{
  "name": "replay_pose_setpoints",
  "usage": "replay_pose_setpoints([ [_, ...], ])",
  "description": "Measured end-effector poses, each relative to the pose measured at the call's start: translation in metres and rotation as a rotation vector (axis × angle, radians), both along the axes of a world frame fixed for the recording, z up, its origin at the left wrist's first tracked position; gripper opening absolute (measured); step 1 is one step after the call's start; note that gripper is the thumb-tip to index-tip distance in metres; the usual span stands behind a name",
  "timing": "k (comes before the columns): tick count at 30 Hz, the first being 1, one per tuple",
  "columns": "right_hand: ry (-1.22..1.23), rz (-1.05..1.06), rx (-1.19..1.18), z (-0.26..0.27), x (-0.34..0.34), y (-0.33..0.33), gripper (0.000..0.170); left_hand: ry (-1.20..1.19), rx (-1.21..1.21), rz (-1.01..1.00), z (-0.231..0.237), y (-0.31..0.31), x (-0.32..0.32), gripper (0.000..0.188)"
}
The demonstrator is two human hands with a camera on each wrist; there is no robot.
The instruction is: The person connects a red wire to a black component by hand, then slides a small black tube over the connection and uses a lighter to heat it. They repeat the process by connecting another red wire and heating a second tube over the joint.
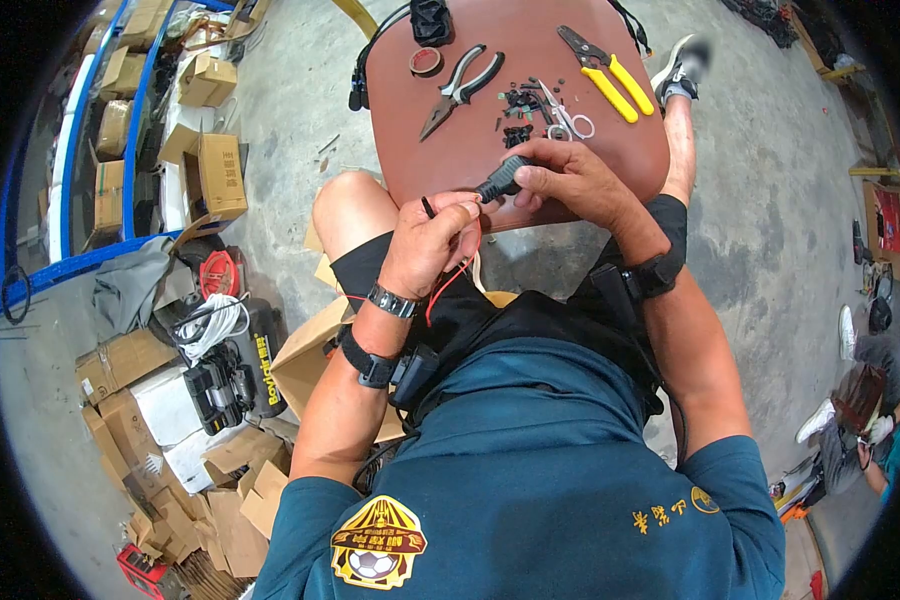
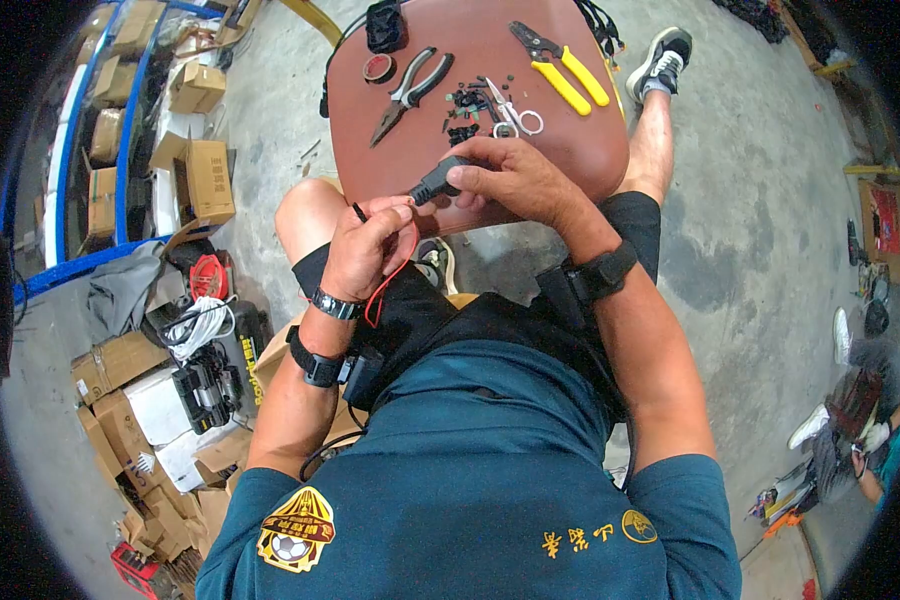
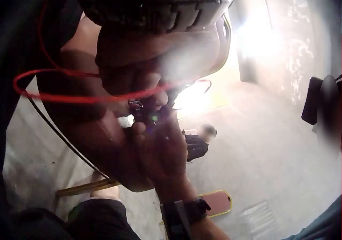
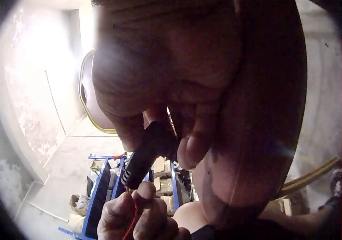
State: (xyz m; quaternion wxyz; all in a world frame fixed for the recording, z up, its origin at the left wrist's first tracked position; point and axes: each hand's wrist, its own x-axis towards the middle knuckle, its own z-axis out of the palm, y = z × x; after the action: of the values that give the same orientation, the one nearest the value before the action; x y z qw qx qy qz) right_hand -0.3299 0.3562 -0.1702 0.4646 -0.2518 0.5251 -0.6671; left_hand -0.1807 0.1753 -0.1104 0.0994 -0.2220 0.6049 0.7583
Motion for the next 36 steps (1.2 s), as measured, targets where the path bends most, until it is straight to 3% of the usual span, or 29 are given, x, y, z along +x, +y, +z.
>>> replay_pose_setpoints([
  [6,0.002,-0.006,0.025,0.001,0.0,0.001,0.035,-0.049,-0.123,0.025,0.008,0.003,-0.001,0.021],
  [12,0.016,-0.012,0.024,-0.002,0.0,0.001,0.032,0.127,-0.282,0.089,0.0,0.01,0.0,0.01],
  [15,0.034,-0.016,0.028,-0.004,0.0,0.0,0.036,0.086,-0.401,0.085,0.003,0.009,0.0,0.01],
  [24,0.008,-0.033,0.048,-0.003,0.0,0.001,0.034,0.248,-0.334,0.16,0.003,0.01,0.001,0.014],
  [27,0.011,-0.033,0.048,-0.003,0.0,0.0,0.034,0.224,-0.435,0.131,0.006,0.009,0.002,0.013],
  [36,0.064,-0.019,0.092,-0.004,-0.002,0.002,0.037,0.216,-0.312,0.099,0.002,0.006,0.003,0.011],
])
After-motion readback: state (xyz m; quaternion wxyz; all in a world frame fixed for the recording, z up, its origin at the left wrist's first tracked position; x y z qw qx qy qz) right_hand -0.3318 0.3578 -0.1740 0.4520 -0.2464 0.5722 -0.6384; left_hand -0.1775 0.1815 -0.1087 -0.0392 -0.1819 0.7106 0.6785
